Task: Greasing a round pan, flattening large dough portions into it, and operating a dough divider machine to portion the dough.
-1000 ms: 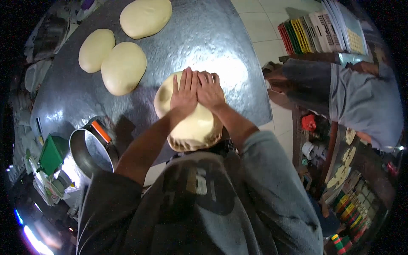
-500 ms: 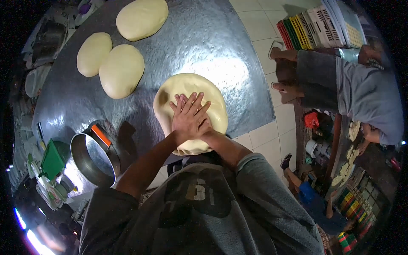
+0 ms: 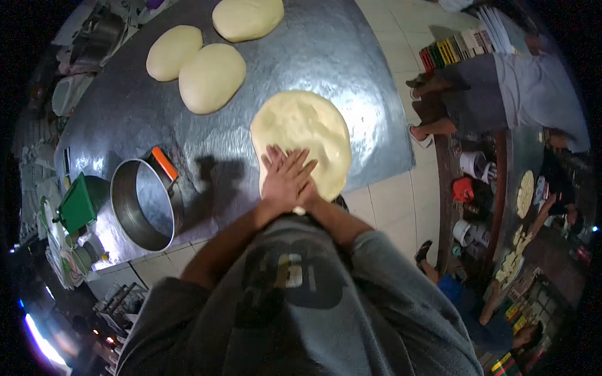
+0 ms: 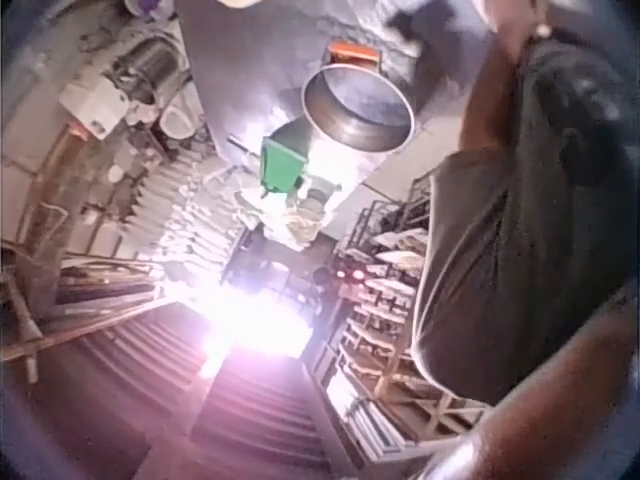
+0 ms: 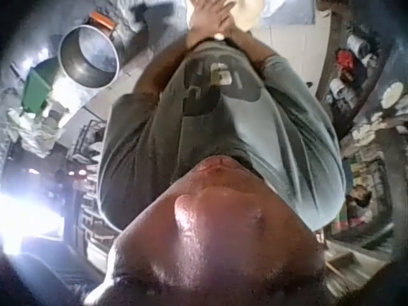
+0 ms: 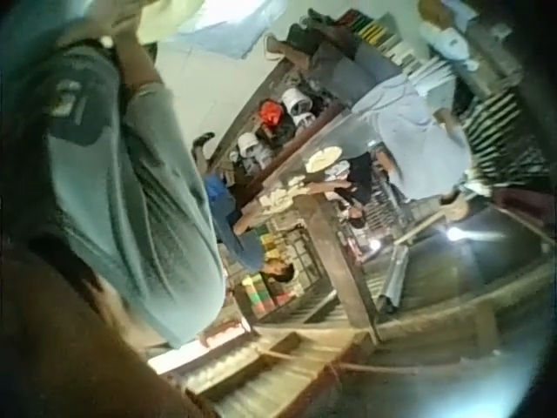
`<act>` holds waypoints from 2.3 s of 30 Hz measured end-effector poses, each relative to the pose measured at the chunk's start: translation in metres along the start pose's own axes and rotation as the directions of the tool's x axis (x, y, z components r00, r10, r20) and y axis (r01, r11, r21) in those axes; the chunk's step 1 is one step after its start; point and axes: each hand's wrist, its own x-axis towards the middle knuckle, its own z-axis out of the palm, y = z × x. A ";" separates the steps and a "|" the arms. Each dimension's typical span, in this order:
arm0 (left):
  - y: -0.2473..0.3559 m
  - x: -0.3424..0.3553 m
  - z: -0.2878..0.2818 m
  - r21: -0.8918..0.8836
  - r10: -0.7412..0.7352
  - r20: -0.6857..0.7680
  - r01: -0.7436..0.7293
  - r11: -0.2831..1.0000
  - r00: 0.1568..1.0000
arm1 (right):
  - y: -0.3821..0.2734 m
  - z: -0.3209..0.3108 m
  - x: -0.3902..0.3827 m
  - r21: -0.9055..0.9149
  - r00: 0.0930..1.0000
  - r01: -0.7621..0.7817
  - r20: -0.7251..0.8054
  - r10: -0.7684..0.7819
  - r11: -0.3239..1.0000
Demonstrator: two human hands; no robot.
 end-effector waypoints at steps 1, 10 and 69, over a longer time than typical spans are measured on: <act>-0.005 0.002 -0.002 -0.005 -0.040 -0.032 0.040 0.999 0.999 | -0.002 -0.008 -0.007 0.003 1.000 0.016 0.017 -0.016 1.000; -0.003 -0.005 0.007 -0.059 -0.115 -0.017 0.113 0.992 0.993 | -0.052 0.017 0.013 -0.024 0.973 0.208 0.108 -0.204 0.978; 0.037 0.131 0.017 -0.007 0.232 0.521 -0.268 0.963 0.821 | -0.051 -0.117 0.053 -0.980 0.963 0.052 0.100 0.249 0.192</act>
